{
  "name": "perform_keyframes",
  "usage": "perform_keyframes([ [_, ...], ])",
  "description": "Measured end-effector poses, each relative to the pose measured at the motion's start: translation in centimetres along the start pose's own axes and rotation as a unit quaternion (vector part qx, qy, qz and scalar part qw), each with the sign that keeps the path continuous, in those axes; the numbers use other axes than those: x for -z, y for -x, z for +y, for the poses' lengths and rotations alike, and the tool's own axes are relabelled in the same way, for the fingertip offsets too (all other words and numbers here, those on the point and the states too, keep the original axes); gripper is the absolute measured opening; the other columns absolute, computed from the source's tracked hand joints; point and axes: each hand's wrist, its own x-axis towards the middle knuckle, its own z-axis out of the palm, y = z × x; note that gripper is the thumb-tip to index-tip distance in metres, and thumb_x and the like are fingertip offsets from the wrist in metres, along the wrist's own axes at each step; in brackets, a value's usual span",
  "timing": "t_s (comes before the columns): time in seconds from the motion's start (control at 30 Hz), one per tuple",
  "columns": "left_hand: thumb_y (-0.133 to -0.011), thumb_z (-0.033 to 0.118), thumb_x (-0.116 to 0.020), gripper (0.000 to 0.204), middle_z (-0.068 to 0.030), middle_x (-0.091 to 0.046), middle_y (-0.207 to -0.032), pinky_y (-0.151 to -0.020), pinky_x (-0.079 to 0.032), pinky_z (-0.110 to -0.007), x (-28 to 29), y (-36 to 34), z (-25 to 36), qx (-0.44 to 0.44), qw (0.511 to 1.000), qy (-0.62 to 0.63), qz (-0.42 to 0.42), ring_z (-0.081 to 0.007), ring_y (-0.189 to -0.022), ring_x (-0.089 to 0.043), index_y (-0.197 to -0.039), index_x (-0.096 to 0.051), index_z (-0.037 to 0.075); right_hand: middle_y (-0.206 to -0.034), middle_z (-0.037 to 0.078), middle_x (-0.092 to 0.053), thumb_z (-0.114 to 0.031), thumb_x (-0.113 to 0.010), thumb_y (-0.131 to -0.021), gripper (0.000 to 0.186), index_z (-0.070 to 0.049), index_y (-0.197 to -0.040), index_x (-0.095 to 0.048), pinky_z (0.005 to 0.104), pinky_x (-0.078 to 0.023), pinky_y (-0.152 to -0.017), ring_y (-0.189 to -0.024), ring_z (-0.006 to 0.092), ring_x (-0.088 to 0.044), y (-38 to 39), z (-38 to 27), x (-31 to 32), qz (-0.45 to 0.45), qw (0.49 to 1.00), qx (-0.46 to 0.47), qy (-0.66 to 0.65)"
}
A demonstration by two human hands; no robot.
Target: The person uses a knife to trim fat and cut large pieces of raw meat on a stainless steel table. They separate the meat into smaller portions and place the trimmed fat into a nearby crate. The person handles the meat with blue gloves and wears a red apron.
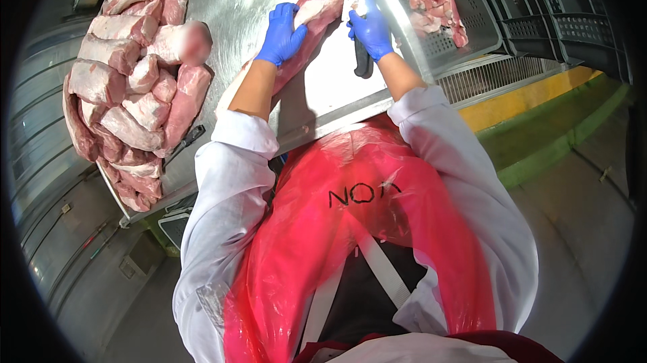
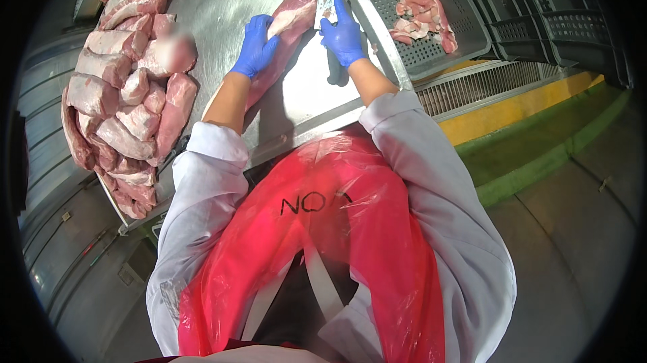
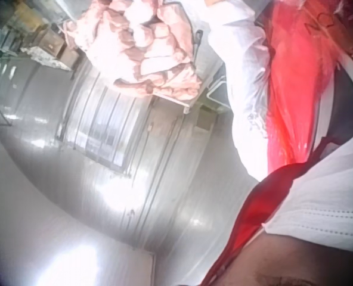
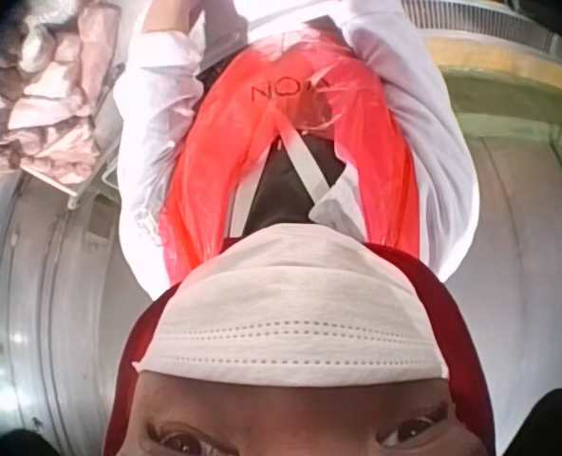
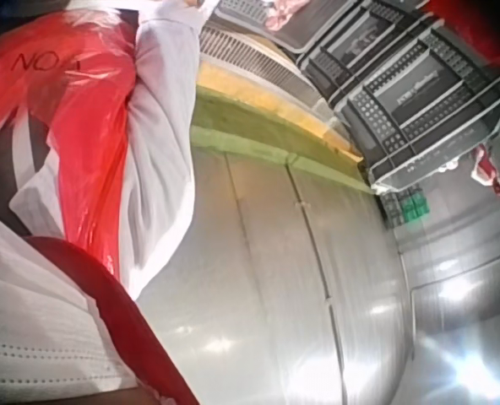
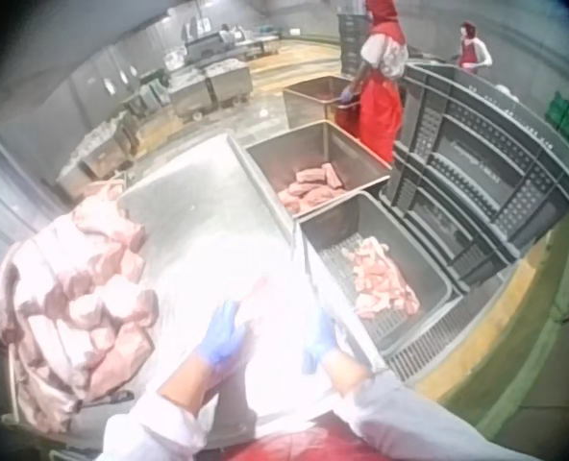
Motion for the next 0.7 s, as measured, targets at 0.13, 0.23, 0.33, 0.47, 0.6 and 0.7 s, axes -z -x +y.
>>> perform_keyframes([
  [0.13,-0.08,0.024,-0.066,0.051,-0.0222,-0.054,-0.121,-0.099,-0.044,-0.048,1.2,0.6,-0.2,0.009,0.999,0.036,-0.01,-0.0421,-0.112,-0.05,-0.122,-0.052,-0.001,-0.079,0.011,-0.067,-0.014,-0.06,-0.092,0.081,-0.027,-0.162,-0.021,0.0325,-0.057,-0.06,-0.062,0.0168,-0.065,4.7,-0.7,-0.8,-0.032,0.997,-0.044,0.058],
  [0.23,-0.08,0.026,-0.067,0.05,-0.021,-0.055,-0.12,-0.098,-0.045,-0.047,1.9,1.8,0.6,-0.003,1.0,0.009,-0.012,-0.0412,-0.11,-0.052,-0.12,-0.054,0.0,-0.08,0.012,-0.068,-0.016,-0.059,-0.093,0.08,-0.027,-0.162,-0.02,0.0331,-0.058,-0.06,-0.06,0.0186,-0.066,3.0,0.1,-1.6,0.024,0.998,-0.033,0.049],
  [0.33,-0.08,0.027,-0.067,0.047,-0.0201,-0.057,-0.117,-0.097,-0.046,-0.047,2.6,2.9,1.1,0.012,0.999,-0.033,-0.023,-0.041,-0.108,-0.054,-0.117,-0.055,0.001,-0.082,0.013,-0.069,-0.018,-0.057,-0.093,0.079,-0.025,-0.162,-0.018,0.0352,-0.059,-0.063,-0.063,0.0197,-0.067,1.1,0.1,-2.1,0.067,0.996,-0.036,0.05],
  [0.47,-0.081,0.028,-0.065,0.044,-0.0207,-0.057,-0.116,-0.096,-0.046,-0.048,2.9,4.2,-0.4,0.018,1.0,0.006,-0.012,-0.0412,-0.106,-0.055,-0.114,-0.056,0.001,-0.085,0.013,-0.07,-0.017,-0.057,-0.094,0.08,-0.025,-0.163,-0.016,0.035,-0.059,-0.065,-0.067,0.0188,-0.068,8.3,2.3,-3.7,0.009,0.995,-0.046,0.082],
  [0.6,-0.083,0.026,-0.063,0.041,-0.0214,-0.058,-0.115,-0.095,-0.047,-0.048,2.9,4.0,-1.0,0.0,1.0,0.005,-0.005,-0.0407,-0.106,-0.055,-0.115,-0.056,0.0,-0.085,0.013,-0.069,-0.015,-0.056,-0.093,0.08,-0.023,-0.163,-0.017,0.0329,-0.057,-0.064,-0.065,0.0172,-0.067,2.7,-0.8,-4.1,0.02,0.998,-0.034,0.052],
  [0.7,-0.084,0.024,-0.061,0.04,-0.0212,-0.058,-0.114,-0.095,-0.047,-0.048,2.5,4.1,-1.1,0.003,1.0,0.0,0.004,-0.041,-0.107,-0.055,-0.116,-0.055,0.0,-0.087,0.013,-0.068,-0.012,-0.056,-0.092,0.08,-0.021,-0.163,-0.018,0.0323,-0.057,-0.064,-0.064,0.016,-0.065,9.1,1.2,-5.3,-0.005,0.997,-0.023,0.078],
])
